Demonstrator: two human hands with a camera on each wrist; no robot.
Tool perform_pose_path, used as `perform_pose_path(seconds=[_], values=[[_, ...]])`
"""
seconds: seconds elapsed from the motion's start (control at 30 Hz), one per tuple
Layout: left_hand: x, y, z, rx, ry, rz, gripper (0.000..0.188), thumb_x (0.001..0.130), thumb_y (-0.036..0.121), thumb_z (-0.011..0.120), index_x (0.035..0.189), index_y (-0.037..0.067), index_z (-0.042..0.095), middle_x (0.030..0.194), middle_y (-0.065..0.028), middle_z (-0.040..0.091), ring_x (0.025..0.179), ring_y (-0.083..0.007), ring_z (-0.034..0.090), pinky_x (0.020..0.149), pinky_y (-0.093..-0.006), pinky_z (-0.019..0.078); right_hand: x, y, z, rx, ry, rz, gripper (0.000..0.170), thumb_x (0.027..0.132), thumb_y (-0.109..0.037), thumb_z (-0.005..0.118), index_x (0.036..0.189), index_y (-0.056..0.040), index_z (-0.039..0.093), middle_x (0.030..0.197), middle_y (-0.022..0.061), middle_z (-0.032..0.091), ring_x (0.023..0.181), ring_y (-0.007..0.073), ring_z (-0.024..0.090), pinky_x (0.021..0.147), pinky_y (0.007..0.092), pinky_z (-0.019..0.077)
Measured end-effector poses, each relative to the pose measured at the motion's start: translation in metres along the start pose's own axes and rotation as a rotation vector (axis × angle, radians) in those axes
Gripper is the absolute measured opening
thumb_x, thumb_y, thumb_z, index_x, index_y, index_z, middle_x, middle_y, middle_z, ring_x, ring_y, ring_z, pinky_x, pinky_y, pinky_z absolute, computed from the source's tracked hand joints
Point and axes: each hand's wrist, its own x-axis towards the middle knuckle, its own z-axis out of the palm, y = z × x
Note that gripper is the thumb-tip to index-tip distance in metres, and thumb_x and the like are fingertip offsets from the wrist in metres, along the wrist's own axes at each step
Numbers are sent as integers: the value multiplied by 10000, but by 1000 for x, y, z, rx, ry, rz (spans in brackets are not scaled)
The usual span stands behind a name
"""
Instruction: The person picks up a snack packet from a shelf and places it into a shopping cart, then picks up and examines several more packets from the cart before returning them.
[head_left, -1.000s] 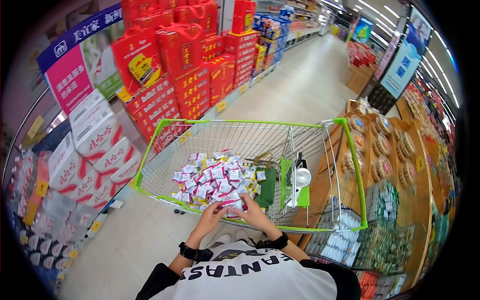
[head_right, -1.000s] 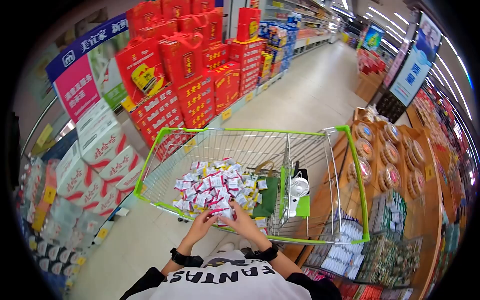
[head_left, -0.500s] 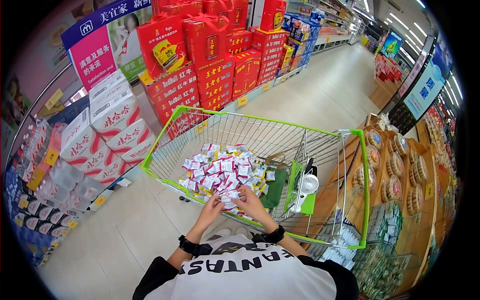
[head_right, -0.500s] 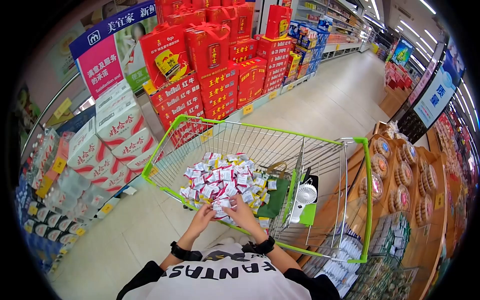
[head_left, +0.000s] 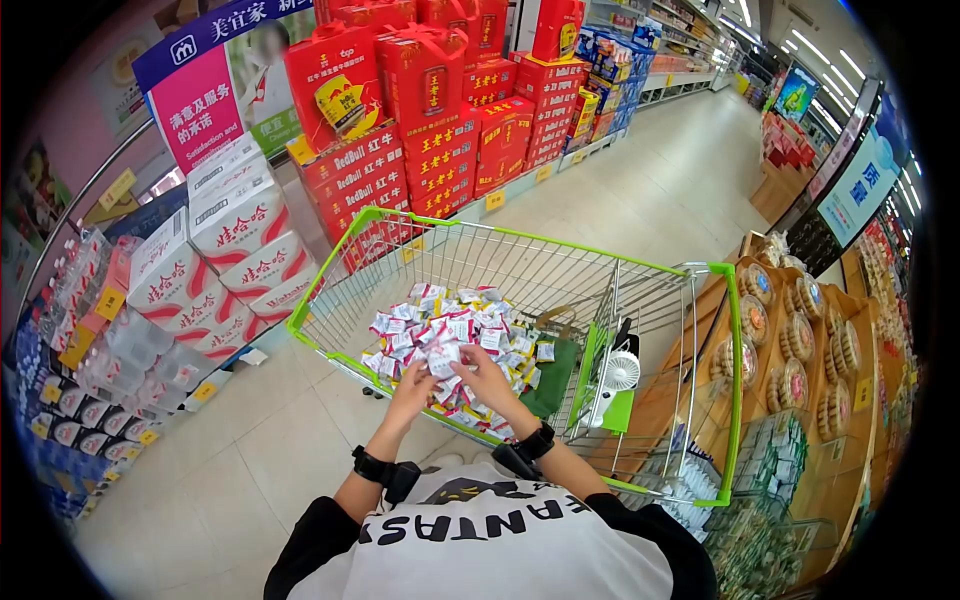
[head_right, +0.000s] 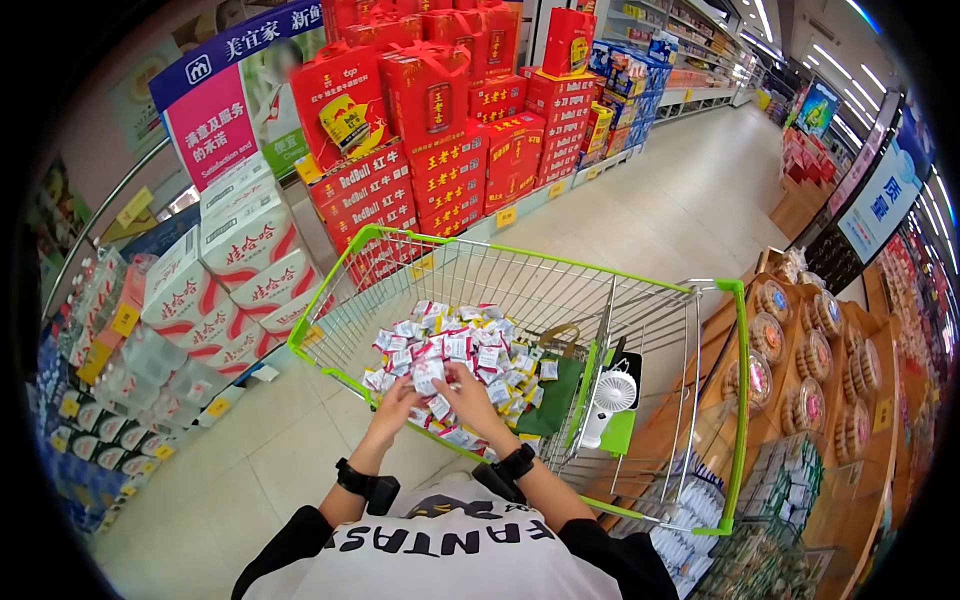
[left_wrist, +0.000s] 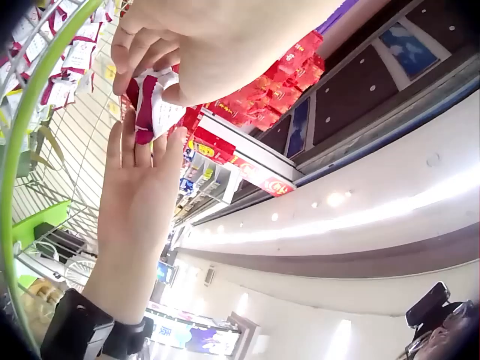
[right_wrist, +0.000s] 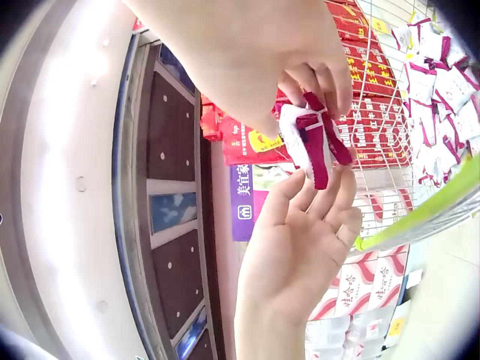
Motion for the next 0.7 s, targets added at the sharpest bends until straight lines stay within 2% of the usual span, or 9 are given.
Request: perform_pose_path(seconds=[0.07,0.17,0.2,0.23,0.3,0.33,0.37,0.53,0.7], values=[[8,3,-6,-99,32,49,595,774,104,495,1283,50,193,1209,-174,359,822,-153,546,592,-231,429,7,2,0,-135,40,-177,559,767,-314,559,1161,33,366,1152,244,399,1099,315,379,900,356,314],[6,12,-11,63,42,86,584,792,170,467,1294,86,180,1224,-169,343,851,-154,543,636,-238,431,0,-5,-3,-177,49,-151,556,767,-310,556,1157,37,367,1141,236,411,1082,333,387,886,366,327],[6,7,-12,138,92,72,491,804,178,443,1257,81,278,1152,-128,431,846,-146,545,642,-243,433,-2,-2,-5,-177,53,-151,556,767,-310,556,1157,37,367,1141,236,411,1082,333,387,886,366,327],[9,0,-17,141,86,75,491,804,178,443,1257,81,278,1152,-128,431,846,-146,545,642,-243,433,-6,1,-8,-159,17,-135,547,765,-304,558,1156,31,373,1137,233,412,1075,336,392,883,363,330],[13,-16,-31,214,-146,-12,366,815,196,426,1158,71,413,1045,-74,513,832,-132,548,640,-249,434,-13,12,-12,-143,-6,-116,539,763,-299,559,1154,25,378,1134,229,413,1069,338,396,880,361,333],[9,-19,-33,209,-149,-8,285,818,210,425,1055,67,494,957,-34,556,811,-118,549,640,-251,433,-15,22,-12,-104,-7,-26,527,761,-292,559,1151,16,386,1122,223,419,1029,325,419,862,350,346],[7,-22,-36,214,-159,-4,285,818,210,425,1055,67,494,957,-34,556,811,-118,549,640,-251,433,-16,30,-13,-64,-8,62,515,759,-286,559,1149,7,393,1110,217,424,989,313,442,843,340,359],[6,-21,-38,305,-199,-77,292,820,229,409,1051,72,496,941,-37,549,771,-125,549,616,-246,423,-24,30,-22,-61,3,76,433,756,-293,561,1085,-23,482,1000,177,467,816,230,480,731,302,404],[13,-2,-23,433,-313,-61,276,808,200,463,1022,28,494,884,-46,554,733,-120,530,608,-235,411,-30,4,-31,-59,-155,111,367,784,-282,536,1043,-22,519,987,153,519,856,220,533,738,298,424]])
